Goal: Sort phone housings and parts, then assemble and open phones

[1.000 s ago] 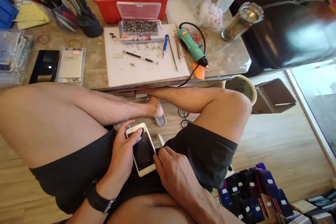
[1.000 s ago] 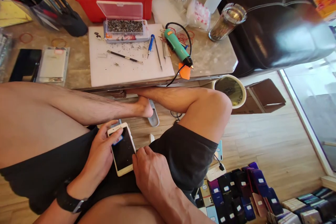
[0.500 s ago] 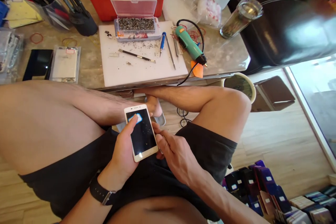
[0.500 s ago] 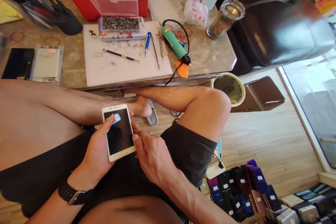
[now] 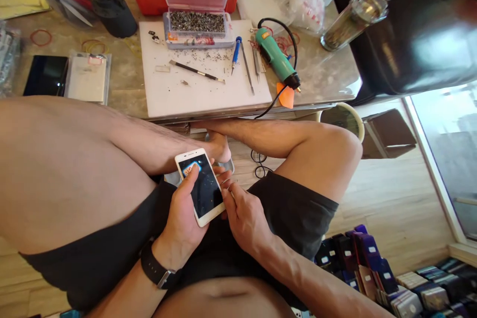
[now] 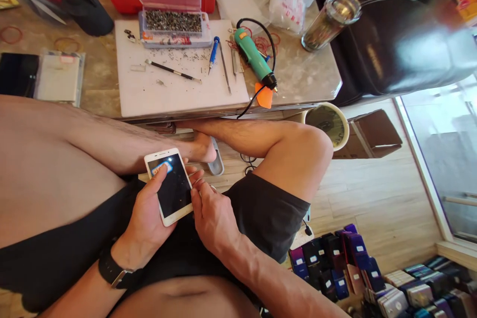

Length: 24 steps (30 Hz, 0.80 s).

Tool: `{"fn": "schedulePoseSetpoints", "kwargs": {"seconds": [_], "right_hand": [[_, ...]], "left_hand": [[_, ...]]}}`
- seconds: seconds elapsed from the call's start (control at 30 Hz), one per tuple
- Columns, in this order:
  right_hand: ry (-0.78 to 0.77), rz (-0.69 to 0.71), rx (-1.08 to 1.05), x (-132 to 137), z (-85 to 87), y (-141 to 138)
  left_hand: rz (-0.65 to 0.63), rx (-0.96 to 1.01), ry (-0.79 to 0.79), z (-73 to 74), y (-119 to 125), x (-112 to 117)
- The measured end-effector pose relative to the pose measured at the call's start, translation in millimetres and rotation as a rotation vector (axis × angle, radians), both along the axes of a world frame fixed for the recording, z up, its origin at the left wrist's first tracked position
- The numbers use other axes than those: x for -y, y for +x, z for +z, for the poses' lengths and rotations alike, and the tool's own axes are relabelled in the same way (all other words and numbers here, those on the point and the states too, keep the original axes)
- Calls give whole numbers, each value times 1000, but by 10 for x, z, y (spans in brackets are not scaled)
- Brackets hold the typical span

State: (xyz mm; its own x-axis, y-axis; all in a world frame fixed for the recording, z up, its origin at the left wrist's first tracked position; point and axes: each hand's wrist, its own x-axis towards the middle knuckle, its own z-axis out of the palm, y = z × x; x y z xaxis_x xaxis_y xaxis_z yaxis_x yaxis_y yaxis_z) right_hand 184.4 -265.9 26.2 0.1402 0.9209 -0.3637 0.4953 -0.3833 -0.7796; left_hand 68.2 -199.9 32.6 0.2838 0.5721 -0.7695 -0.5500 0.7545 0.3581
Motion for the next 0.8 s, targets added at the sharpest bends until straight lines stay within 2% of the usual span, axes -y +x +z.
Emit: {"fn": "schedulePoseSetpoints", "kwargs": {"seconds": [0.1, 0.23, 0.37, 0.53, 0.63, 0.8], "right_hand": [[6, 9, -14, -66, -38, 27], [-50, 10, -78, -235, 126, 165], [-76, 64, -96, -335, 315, 287], [-196, 109, -246, -367, 385, 370], [-208, 178, -283, -391, 417, 412], [-63, 189, -40, -387, 476, 366]], "left_hand": [[-25, -20, 18, -31, 4, -17], [-72, -20, 54, 4, 23, -107], [-98, -24, 21, 79, 43, -195], [-89, -51, -18, 149, 24, -233], [-80, -67, 6, 177, 16, -243], [-26, -25, 38, 206, 55, -254]]}}
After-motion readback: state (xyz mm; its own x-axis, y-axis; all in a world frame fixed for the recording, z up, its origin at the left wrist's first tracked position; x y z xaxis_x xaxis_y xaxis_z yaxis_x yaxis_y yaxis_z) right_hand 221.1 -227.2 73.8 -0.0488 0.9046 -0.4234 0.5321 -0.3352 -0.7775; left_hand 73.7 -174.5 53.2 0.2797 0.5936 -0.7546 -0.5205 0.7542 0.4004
